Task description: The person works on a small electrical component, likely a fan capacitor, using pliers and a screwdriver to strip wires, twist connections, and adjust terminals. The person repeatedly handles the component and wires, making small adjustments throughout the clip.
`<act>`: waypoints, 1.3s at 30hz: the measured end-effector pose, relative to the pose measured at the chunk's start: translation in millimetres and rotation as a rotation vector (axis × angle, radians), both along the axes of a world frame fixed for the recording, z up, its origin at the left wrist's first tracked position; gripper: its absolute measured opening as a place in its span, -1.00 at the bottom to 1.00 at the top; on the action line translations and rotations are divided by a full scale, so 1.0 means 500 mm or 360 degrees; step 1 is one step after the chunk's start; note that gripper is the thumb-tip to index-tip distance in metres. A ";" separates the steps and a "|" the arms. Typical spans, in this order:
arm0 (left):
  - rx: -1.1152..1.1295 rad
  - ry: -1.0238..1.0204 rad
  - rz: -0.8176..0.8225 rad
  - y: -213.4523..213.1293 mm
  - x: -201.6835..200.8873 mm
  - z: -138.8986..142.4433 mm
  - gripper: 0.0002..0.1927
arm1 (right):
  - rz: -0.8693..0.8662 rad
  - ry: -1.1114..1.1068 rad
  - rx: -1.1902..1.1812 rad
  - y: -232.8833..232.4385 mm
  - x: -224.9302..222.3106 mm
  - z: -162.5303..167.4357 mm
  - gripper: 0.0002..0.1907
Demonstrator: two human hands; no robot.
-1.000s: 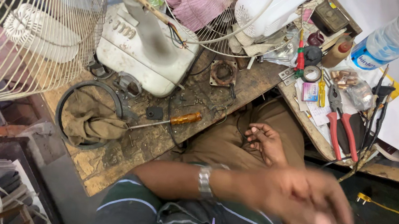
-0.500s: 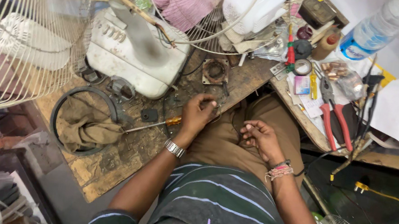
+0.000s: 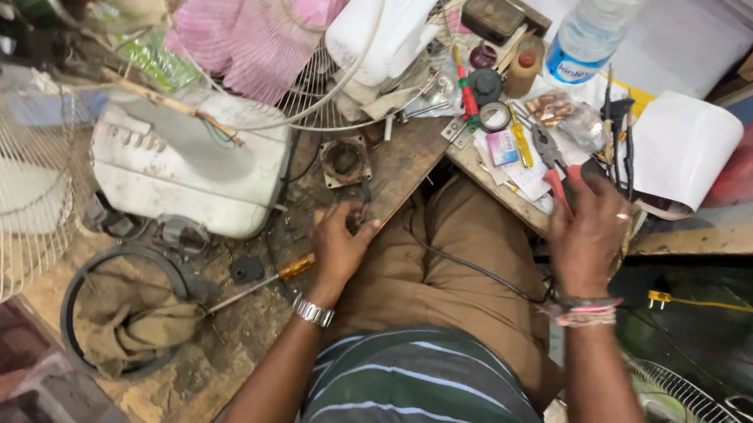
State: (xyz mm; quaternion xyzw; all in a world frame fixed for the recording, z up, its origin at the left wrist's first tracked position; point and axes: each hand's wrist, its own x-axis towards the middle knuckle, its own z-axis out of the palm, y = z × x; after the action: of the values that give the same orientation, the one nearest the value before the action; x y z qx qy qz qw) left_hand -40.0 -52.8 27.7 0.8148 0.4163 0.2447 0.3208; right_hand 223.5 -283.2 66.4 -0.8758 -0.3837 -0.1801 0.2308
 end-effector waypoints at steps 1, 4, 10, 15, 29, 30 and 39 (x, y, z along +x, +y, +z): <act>-0.0003 -0.0077 -0.0006 0.006 -0.003 -0.009 -0.68 | -0.0021 0.0015 -0.0134 -0.014 0.015 0.004 -0.59; -0.0137 -0.0290 -0.0005 0.019 -0.018 -0.036 -0.75 | -0.0023 0.0053 -0.0481 -0.044 0.047 -0.010 -0.53; -0.0211 -0.0320 -0.0030 0.017 -0.026 -0.061 -0.75 | 0.0100 0.0117 -0.0596 -0.064 0.105 -0.054 -0.68; -0.0180 -0.0269 -0.0014 0.004 -0.011 -0.029 -0.73 | -0.0045 0.1693 -0.0010 -0.043 0.157 -0.023 -0.64; -0.0616 -0.0506 0.0059 0.000 0.007 0.021 -0.75 | 0.0144 0.2781 0.0803 0.056 -0.152 -0.038 -0.58; -0.0673 -0.0597 0.0074 0.000 0.007 0.019 -0.73 | 0.0094 0.2888 0.0661 0.062 -0.169 -0.049 -0.56; -0.1008 -0.0798 0.0207 0.055 -0.008 -0.023 -0.76 | 0.0833 0.2738 -0.0002 0.104 -0.226 -0.087 -0.46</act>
State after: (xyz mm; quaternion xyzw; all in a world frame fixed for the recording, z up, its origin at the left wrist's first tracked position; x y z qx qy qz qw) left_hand -43.9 -25.5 16.0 0.5629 0.4305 0.3152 0.6312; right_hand 110.6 -231.1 23.1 -0.5927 -0.2655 0.5965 0.4715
